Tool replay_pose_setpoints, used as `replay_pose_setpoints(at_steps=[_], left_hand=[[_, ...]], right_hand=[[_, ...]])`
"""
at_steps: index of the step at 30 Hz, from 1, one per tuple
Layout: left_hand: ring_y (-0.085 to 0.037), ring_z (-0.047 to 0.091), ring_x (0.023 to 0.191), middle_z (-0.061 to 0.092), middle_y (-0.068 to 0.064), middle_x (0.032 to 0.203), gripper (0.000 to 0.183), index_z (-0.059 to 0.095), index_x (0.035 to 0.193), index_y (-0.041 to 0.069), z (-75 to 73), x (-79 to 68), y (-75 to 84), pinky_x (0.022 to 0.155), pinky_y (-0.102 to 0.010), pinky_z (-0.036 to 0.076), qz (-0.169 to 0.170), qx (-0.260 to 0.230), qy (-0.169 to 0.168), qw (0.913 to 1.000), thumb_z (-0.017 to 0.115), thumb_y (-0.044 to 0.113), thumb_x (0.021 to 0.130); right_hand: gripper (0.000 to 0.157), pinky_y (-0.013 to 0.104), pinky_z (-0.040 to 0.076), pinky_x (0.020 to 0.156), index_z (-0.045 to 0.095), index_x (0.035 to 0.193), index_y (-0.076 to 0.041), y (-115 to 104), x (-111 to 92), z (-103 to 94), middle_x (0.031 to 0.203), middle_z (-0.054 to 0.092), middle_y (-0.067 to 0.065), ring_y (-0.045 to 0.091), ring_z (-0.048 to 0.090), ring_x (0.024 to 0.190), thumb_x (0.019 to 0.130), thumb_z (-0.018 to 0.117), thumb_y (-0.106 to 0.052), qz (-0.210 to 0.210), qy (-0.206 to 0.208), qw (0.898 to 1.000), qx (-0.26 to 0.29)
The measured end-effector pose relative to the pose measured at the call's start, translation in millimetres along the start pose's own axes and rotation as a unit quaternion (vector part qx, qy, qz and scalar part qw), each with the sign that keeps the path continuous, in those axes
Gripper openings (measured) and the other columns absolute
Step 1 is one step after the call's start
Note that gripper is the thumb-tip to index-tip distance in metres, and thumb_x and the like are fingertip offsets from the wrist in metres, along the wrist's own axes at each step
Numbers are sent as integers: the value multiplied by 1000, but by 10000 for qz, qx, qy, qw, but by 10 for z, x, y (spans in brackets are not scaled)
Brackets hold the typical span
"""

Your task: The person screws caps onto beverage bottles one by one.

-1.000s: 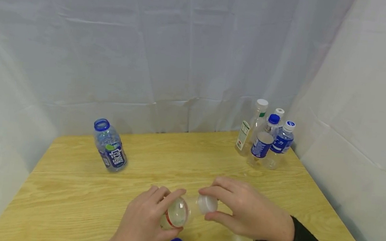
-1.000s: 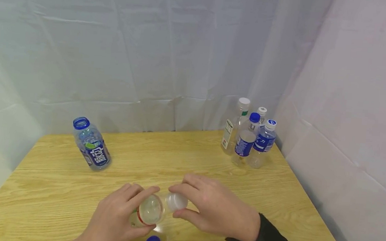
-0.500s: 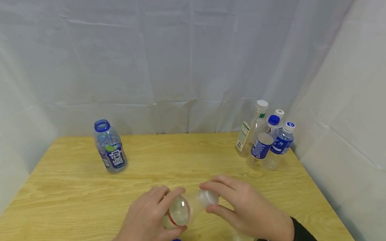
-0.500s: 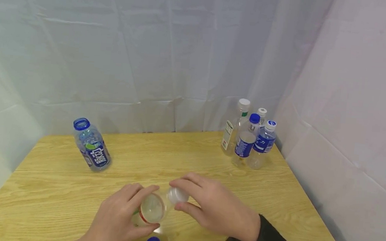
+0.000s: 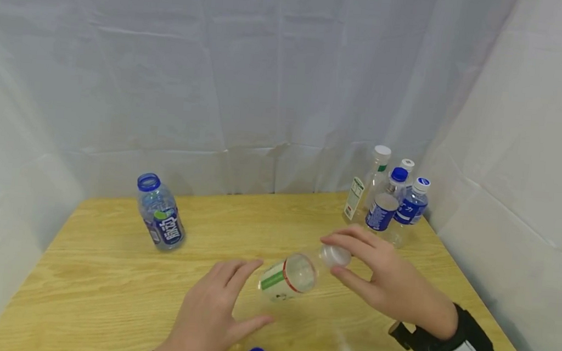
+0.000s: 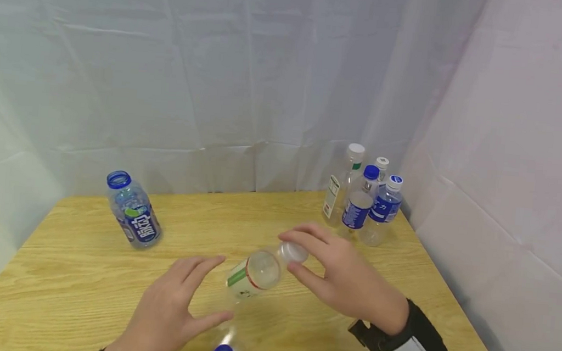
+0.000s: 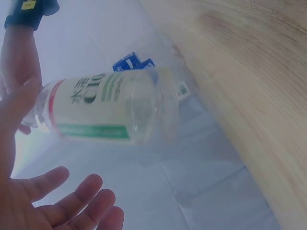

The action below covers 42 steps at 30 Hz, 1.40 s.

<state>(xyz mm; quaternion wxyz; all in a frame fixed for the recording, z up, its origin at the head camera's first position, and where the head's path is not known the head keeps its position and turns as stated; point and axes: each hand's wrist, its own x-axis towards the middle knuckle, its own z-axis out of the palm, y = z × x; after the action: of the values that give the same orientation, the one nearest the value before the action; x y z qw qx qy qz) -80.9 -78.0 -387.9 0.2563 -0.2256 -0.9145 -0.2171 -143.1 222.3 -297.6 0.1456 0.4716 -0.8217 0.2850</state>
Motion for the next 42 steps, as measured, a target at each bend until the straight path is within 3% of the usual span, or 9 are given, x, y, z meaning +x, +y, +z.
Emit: replay_pose_setpoints(at_steps=[10,17,22,31,42], left_hand=[[-13,62,103,65,4,113,69,62,133,17,-39,-19,-62,79,-31,59,-171,153,-68,9997,87,46,76],[-13,62,103,65,4,113,65,62,133,19,-67,-51,-108,77,-31,59,-329,251,-160,9990,85,45,78],[-14,62,105,65,4,115,64,62,134,19,-77,-64,-124,79,-32,59,-436,242,-251,9984,84,44,79],[-14,63,103,66,4,113,62,63,132,18,-78,-90,-159,78,-33,59,-476,292,-201,9982,85,40,78],[-14,63,100,67,3,110,60,64,130,18,-58,-103,-192,76,-33,59,-390,336,-113,9986,85,38,78]], right_hand=[[50,15,52,81,64,133,-10,411,-156,-294,127,62,4,10,61,102,85,77,0,641,272,9940,-848],[48,21,54,69,63,133,-7,674,-275,-453,126,62,9,14,59,95,87,75,-1,1102,245,9857,-1254],[46,24,49,67,62,135,-5,813,-346,-567,118,64,6,11,52,84,90,72,-4,1343,178,9793,-1501],[42,28,50,64,63,133,-2,1079,-419,-676,123,63,17,16,55,82,92,70,-8,1754,60,9698,-1690],[41,30,50,64,63,131,2,1293,-451,-730,117,64,18,20,56,81,93,71,-11,2119,-162,9586,-1895]])
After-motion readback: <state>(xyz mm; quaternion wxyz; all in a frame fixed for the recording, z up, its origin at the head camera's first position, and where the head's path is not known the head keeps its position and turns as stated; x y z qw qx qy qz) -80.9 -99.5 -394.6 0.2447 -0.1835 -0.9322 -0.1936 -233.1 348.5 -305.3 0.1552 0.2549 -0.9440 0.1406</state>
